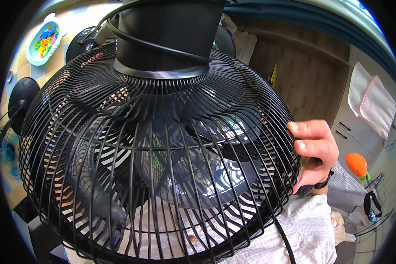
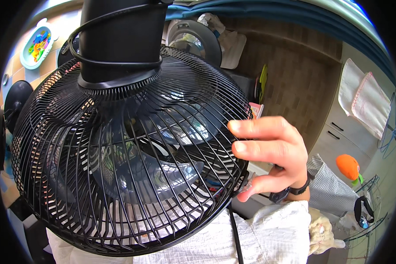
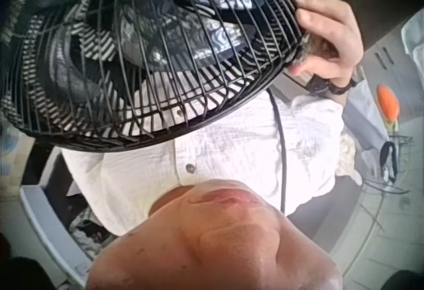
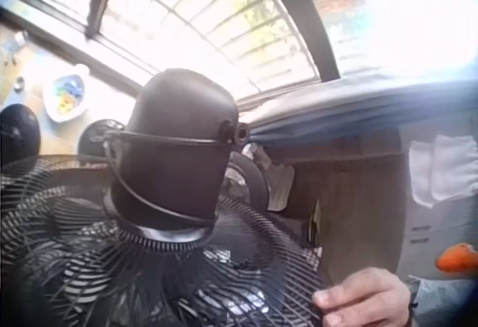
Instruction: Assembling the grill and blades of a pedestal fan.
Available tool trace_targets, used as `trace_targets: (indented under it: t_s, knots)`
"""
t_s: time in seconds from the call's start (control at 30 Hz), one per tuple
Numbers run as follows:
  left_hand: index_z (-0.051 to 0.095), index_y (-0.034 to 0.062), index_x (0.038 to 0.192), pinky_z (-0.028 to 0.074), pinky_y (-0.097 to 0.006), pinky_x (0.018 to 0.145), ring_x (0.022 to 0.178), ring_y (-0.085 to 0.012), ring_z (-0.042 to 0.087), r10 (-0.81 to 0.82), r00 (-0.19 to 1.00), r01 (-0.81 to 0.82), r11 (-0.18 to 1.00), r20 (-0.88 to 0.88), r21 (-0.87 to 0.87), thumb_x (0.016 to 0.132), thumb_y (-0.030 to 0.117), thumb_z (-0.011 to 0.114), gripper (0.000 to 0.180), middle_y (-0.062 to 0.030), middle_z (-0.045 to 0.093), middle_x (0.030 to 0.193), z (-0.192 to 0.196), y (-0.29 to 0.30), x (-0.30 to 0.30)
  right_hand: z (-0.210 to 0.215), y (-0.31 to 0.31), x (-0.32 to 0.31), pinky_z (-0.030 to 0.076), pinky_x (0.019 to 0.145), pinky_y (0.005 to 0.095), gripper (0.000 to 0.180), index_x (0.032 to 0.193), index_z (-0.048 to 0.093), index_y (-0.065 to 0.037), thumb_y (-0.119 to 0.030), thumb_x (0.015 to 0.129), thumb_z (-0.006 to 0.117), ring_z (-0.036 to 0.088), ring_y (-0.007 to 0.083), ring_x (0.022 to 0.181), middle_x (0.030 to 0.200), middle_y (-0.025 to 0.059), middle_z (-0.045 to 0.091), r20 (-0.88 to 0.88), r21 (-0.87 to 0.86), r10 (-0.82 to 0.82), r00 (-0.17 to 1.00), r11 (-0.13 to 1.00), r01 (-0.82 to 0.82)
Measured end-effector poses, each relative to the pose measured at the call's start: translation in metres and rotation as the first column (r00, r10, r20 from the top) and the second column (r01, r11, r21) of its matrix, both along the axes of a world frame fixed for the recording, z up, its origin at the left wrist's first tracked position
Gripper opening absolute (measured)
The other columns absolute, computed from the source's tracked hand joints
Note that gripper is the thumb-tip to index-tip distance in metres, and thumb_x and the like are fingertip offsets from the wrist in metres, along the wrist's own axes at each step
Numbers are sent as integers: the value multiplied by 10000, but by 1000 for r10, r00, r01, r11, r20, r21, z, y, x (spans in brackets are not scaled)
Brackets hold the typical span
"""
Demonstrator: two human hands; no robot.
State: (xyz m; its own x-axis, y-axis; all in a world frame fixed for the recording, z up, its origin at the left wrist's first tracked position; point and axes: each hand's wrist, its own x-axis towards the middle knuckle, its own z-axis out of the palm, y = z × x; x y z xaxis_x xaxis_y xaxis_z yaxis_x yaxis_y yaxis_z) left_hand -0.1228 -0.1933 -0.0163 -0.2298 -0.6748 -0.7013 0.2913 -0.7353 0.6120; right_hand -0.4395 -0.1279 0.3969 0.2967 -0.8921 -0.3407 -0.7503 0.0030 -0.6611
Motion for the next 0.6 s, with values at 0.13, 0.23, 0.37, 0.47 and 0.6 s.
trace_targets:
  t_s: [0.13,0.23,0.37,0.47,0.6]
  knots:
    - [519,2,1119,432,-217,647,715,-72,495,1,1000,-1,1000,8,-15,957,244,408,312,-32,555,850,-1,-8,0,-8,-12,2,445,894,386,656,1106,581,26,-370,627,790,544,369,1087,1187,331,490,74,13,-38,997,999,37]
    - [519,1,1118,431,-217,649,717,-72,494,3,1000,-2,999,23,-39,957,239,410,307,-32,553,849,1,-16,3,-12,-15,-3,440,902,402,668,1123,571,37,-374,640,780,517,405,1115,1214,354,455,235,12,-19,972,1000,16]
    - [518,-1,1117,430,-217,651,718,-73,493,20,998,-14,995,65,-99,957,232,412,302,-32,552,848,2,-23,9,-18,-20,-2,465,870,362,674,1122,569,53,-401,660,754,550,383,1078,1189,320,499,167,-55,30,986,998,-21]
    - [518,-2,1116,429,-217,652,719,-73,492,56,993,-37,983,104,-179,957,226,414,298,-32,550,847,12,-29,17,-15,-24,8,470,864,362,683,1120,569,53,-422,660,742,553,381,1074,1183,314,506,121,-140,81,989,988,-64]
    - [518,-4,1114,428,-217,654,721,-74,490,191,954,-86,913,233,-399,957,219,416,292,-32,549,846,36,-35,36,-21,-15,19,492,818,351,569,1027,599,40,-369,663,753,599,351,984,1126,283,552,87,-372,117,989,925,-76]
